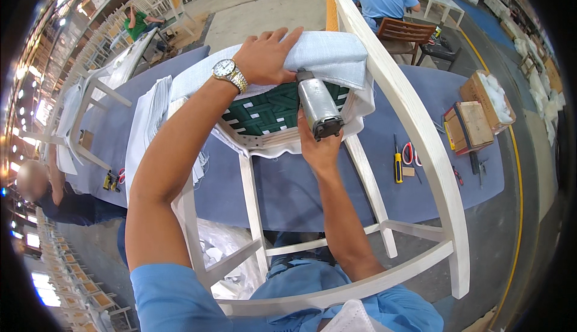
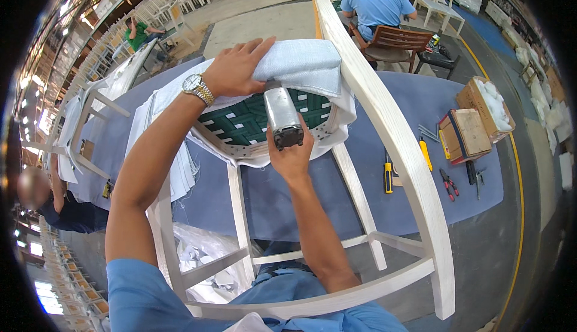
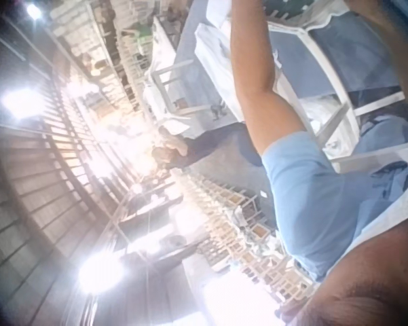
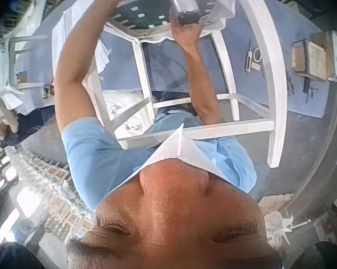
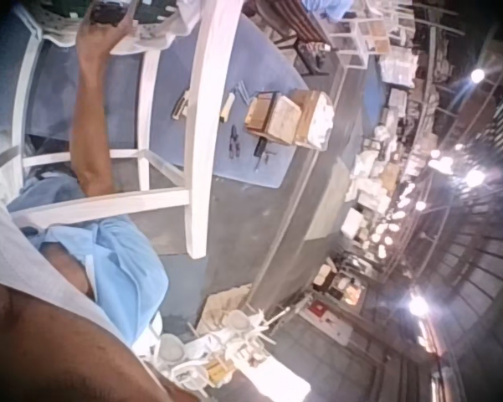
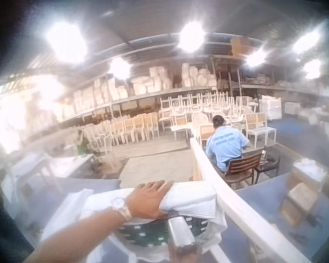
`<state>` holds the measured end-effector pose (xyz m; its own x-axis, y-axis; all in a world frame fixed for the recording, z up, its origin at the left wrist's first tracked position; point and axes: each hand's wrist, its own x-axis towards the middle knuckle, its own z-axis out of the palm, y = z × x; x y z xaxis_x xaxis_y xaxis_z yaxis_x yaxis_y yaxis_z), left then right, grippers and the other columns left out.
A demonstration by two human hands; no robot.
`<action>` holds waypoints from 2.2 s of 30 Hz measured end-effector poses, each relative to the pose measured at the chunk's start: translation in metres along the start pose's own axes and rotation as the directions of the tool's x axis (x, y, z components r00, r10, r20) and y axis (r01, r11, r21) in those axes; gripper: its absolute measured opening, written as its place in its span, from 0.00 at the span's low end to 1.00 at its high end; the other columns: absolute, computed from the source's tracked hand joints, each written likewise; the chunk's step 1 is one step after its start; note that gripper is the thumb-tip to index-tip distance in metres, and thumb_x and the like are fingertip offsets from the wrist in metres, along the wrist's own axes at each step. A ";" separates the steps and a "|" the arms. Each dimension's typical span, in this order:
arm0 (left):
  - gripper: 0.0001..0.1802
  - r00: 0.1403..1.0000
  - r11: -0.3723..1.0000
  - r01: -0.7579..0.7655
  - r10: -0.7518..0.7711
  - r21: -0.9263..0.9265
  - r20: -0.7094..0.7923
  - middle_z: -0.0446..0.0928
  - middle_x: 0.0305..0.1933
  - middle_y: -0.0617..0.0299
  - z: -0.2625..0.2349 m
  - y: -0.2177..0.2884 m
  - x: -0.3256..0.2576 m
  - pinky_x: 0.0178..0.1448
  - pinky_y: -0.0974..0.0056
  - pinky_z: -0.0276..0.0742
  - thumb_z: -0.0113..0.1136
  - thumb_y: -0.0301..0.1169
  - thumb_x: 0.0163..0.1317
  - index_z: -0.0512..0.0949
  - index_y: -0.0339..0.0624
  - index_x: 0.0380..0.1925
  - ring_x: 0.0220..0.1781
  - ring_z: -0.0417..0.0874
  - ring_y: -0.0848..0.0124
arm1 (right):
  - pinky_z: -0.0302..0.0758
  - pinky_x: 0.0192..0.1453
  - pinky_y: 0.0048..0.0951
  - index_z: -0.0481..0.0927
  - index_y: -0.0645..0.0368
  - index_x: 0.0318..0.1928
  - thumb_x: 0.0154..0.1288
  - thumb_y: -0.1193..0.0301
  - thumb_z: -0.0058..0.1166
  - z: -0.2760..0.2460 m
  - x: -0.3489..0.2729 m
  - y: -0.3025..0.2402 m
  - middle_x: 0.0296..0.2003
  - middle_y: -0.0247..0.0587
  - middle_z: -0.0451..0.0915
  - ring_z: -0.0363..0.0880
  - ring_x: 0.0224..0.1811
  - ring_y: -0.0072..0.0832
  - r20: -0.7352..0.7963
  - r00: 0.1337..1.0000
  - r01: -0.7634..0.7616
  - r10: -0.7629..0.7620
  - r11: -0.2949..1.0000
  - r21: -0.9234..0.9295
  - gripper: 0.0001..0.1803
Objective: The person staples white fabric onto the underside of a white wooden chair frame using a pneumatic staple gun. They repeatedly reload the staple gun from a box and continue attaching fabric around the chair's perimeter.
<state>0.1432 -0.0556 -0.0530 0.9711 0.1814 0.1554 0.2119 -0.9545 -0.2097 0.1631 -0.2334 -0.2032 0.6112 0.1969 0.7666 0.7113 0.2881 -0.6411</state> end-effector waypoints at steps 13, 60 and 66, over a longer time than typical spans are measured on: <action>0.58 0.999 0.999 0.008 -0.006 -0.045 0.039 0.63 0.76 0.44 -0.005 0.008 -0.001 0.73 0.41 0.67 0.73 0.33 0.50 0.49 0.50 0.80 0.72 0.71 0.44 | 0.79 0.46 0.43 0.77 0.68 0.52 0.49 0.81 0.64 0.012 -0.009 -0.003 0.43 0.56 0.79 0.81 0.42 0.56 0.119 0.977 -0.172 0.176 0.984 -0.046 0.26; 0.55 1.000 1.000 -0.003 0.003 -0.015 0.026 0.61 0.77 0.43 -0.003 -0.024 -0.028 0.73 0.42 0.67 0.70 0.41 0.54 0.51 0.50 0.79 0.73 0.69 0.43 | 0.78 0.49 0.39 0.76 0.69 0.54 0.47 0.81 0.61 0.031 -0.016 -0.015 0.45 0.56 0.79 0.82 0.45 0.54 0.156 0.969 -0.195 0.190 0.981 0.015 0.29; 0.60 0.997 0.996 -0.077 0.078 0.040 -0.022 0.58 0.78 0.40 -0.004 -0.021 -0.036 0.75 0.43 0.66 0.74 0.31 0.50 0.48 0.50 0.80 0.75 0.67 0.42 | 0.79 0.52 0.40 0.77 0.67 0.57 0.48 0.81 0.62 0.042 -0.020 -0.025 0.44 0.57 0.82 0.84 0.47 0.53 0.203 0.950 -0.253 0.239 0.966 0.047 0.30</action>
<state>0.1032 -0.0430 -0.0508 0.9820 0.1011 0.1598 0.1407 -0.9553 -0.2599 0.1183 -0.2050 -0.2015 0.6799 0.4456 0.5824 0.5168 0.2724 -0.8116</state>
